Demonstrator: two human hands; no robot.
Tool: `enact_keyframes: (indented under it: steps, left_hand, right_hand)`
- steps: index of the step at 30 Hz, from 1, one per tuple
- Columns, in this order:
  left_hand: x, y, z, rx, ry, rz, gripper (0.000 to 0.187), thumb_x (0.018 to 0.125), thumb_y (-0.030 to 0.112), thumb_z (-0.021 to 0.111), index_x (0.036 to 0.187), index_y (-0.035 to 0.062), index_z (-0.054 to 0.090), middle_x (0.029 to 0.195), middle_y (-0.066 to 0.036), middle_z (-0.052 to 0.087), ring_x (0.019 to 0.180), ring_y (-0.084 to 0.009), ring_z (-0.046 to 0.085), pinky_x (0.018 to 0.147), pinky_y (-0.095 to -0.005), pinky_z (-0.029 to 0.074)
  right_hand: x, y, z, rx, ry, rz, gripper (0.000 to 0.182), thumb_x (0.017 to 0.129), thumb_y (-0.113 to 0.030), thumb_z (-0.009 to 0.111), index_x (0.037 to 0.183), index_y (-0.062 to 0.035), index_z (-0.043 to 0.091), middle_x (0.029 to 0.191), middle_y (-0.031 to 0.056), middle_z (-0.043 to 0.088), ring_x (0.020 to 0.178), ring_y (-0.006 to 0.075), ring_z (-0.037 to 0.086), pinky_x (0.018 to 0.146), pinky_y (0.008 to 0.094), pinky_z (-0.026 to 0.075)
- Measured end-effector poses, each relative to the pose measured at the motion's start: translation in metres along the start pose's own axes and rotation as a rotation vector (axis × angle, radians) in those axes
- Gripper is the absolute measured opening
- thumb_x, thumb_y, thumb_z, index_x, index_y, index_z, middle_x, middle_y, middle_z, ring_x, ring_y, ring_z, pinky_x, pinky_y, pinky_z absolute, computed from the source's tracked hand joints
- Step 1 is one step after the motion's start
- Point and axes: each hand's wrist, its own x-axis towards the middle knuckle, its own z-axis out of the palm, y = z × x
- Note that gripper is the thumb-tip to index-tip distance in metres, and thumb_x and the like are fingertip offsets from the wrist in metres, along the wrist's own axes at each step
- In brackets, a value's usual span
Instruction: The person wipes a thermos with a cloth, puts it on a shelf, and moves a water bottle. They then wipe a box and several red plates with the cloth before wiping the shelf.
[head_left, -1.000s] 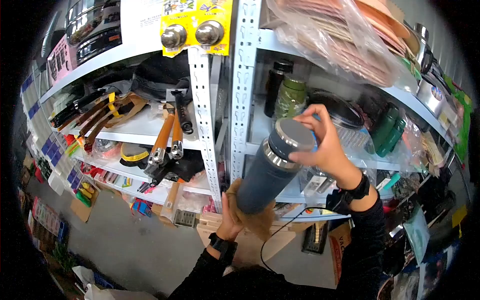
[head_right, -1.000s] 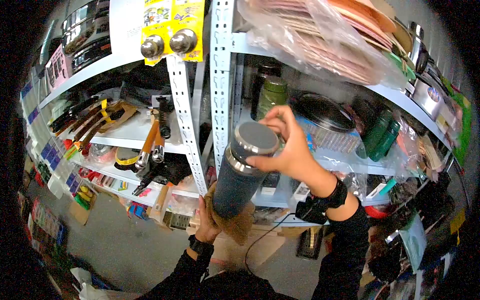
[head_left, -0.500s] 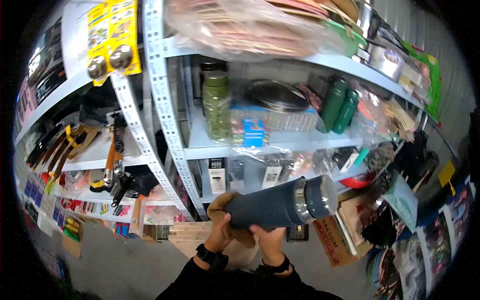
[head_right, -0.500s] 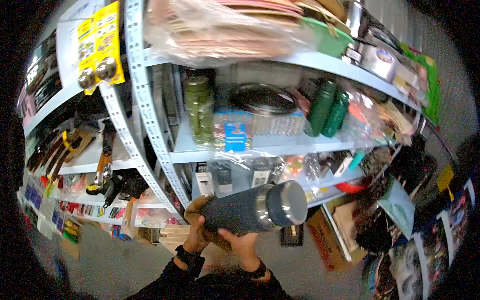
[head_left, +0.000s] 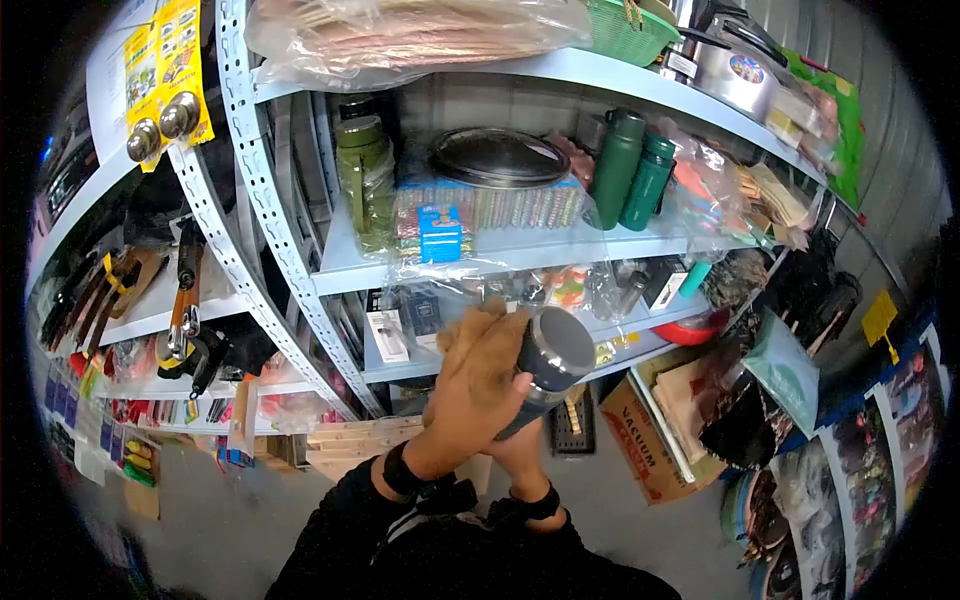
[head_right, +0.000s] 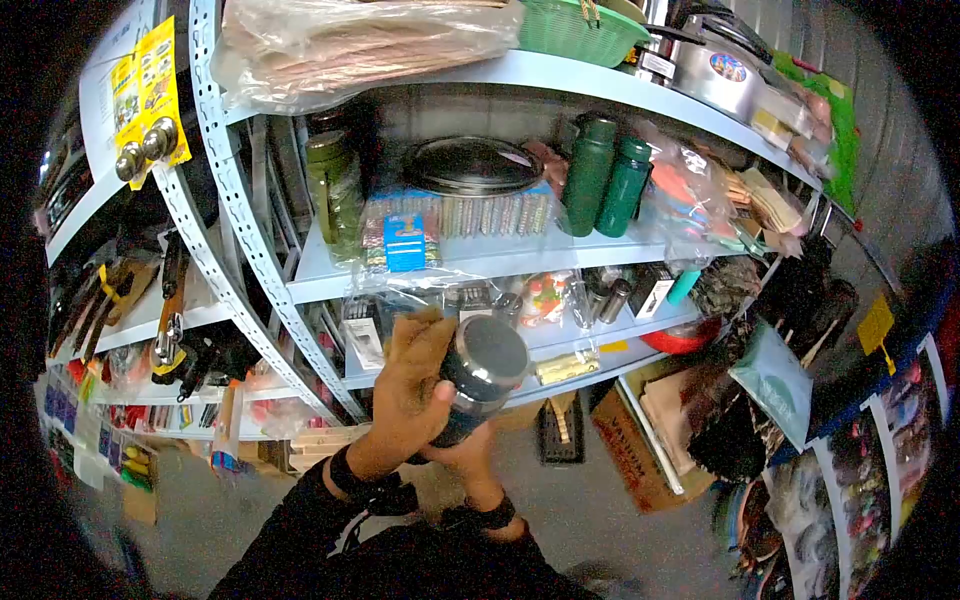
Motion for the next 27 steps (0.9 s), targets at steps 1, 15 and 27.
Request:
enact_keyframes:
  steps: [1,15,27]
  left_hand:
    - [-0.001,0.002,0.002,-0.03,-0.025,-0.051,0.039,0.086,0.026,0.046,0.119,0.0054,0.044,0.121,-0.017,0.044,0.117,-0.0302,0.036,0.096,-0.0386,0.027]
    - [-0.118,-0.079,0.022,-0.471,-0.018,-0.656,0.039,0.092,0.024,0.033,0.118,-0.0035,0.04,0.112,-0.014,0.05,0.103,-0.0205,0.047,0.091,-0.0309,0.035]
    - [-0.116,-0.028,-0.087,-0.88,-0.099,-0.076,0.054,0.09,0.037,0.033,0.125,-0.0043,0.031,0.125,-0.016,0.038,0.104,-0.0203,0.042,0.092,-0.0324,0.03]
  right_hand:
    - [0.0,-0.006,-0.001,0.055,0.01,0.009,0.072,0.05,-0.017,0.08,0.111,-0.0014,0.045,0.106,0.0088,0.052,0.098,0.0181,0.051,0.085,0.0319,0.04]
    - [-0.015,-0.021,-0.033,0.016,-0.132,-0.032,0.086,0.045,-0.03,0.083,0.113,0.0029,0.04,0.106,0.0132,0.052,0.095,0.021,0.053,0.082,0.0345,0.043]
    - [-0.102,-0.062,0.024,0.297,-0.013,0.191,0.097,0.051,-0.026,0.079,0.127,-0.0006,0.025,0.12,0.0144,0.043,0.109,0.0275,0.045,0.09,0.0401,0.039]
